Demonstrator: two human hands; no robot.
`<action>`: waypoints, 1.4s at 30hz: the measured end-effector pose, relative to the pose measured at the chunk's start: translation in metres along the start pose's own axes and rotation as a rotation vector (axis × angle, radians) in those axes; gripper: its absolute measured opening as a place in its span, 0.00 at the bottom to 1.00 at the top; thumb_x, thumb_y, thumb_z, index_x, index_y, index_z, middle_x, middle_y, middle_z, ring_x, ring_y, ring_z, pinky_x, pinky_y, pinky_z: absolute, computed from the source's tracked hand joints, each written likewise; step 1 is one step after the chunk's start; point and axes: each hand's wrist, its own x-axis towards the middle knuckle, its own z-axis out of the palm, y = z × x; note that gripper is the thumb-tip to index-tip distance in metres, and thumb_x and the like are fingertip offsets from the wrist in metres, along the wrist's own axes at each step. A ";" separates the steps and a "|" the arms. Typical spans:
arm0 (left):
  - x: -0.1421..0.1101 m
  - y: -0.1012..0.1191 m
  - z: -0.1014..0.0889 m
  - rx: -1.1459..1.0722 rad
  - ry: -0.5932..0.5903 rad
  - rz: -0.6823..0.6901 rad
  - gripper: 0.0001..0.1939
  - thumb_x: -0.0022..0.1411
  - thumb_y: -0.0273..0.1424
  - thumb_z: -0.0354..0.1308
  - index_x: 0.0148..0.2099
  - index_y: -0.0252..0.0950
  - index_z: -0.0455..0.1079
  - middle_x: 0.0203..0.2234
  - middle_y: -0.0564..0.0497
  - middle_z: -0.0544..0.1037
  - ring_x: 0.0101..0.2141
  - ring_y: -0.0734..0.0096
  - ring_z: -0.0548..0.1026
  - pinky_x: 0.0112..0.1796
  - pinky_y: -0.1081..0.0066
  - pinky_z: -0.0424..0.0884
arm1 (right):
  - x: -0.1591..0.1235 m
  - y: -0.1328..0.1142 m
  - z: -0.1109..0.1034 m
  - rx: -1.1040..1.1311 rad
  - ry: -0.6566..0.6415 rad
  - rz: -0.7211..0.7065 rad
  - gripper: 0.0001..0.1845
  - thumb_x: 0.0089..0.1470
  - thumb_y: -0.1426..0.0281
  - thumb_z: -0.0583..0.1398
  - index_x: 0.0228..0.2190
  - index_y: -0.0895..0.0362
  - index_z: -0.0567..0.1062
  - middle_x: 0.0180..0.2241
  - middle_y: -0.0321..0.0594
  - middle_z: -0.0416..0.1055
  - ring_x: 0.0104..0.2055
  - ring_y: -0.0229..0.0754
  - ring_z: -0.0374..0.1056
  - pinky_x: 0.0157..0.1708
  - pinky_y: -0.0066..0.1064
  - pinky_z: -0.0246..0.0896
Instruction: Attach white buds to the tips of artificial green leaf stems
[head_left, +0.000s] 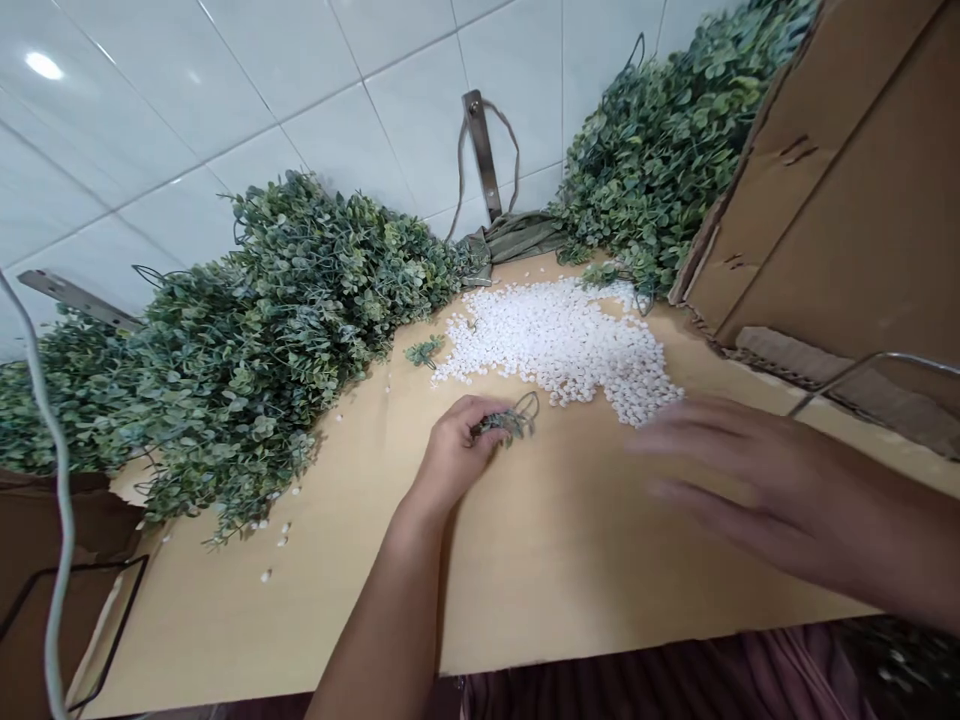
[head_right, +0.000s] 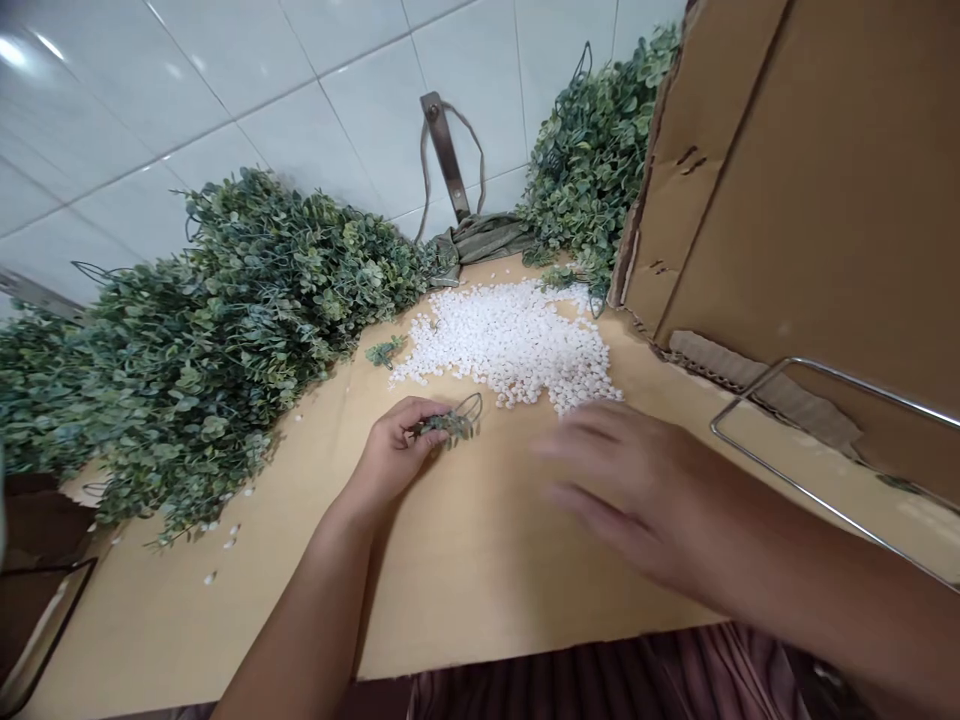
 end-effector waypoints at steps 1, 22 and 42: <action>-0.001 0.003 0.003 -0.036 -0.044 0.018 0.12 0.52 0.24 0.57 0.40 0.38 0.73 0.36 0.47 0.74 0.37 0.69 0.73 0.40 0.70 0.69 | 0.009 -0.002 0.004 -0.025 -0.105 -0.095 0.13 0.55 0.69 0.50 0.37 0.53 0.73 0.35 0.44 0.70 0.39 0.47 0.65 0.42 0.38 0.61; 0.002 0.004 0.016 -0.508 0.071 -0.178 0.20 0.45 0.28 0.64 0.44 0.36 0.71 0.32 0.50 0.73 0.28 0.76 0.70 0.32 0.73 0.68 | 0.061 0.004 0.058 0.132 -0.445 0.187 0.07 0.50 0.75 0.55 0.34 0.59 0.69 0.28 0.38 0.69 0.28 0.38 0.63 0.30 0.28 0.56; 0.071 -0.021 -0.042 0.760 0.305 0.008 0.13 0.54 0.23 0.49 0.36 0.36 0.75 0.34 0.46 0.72 0.38 0.64 0.71 0.42 0.66 0.67 | 0.046 0.019 0.076 0.428 -0.426 0.012 0.15 0.57 0.70 0.48 0.20 0.57 0.60 0.20 0.34 0.59 0.25 0.35 0.56 0.27 0.27 0.50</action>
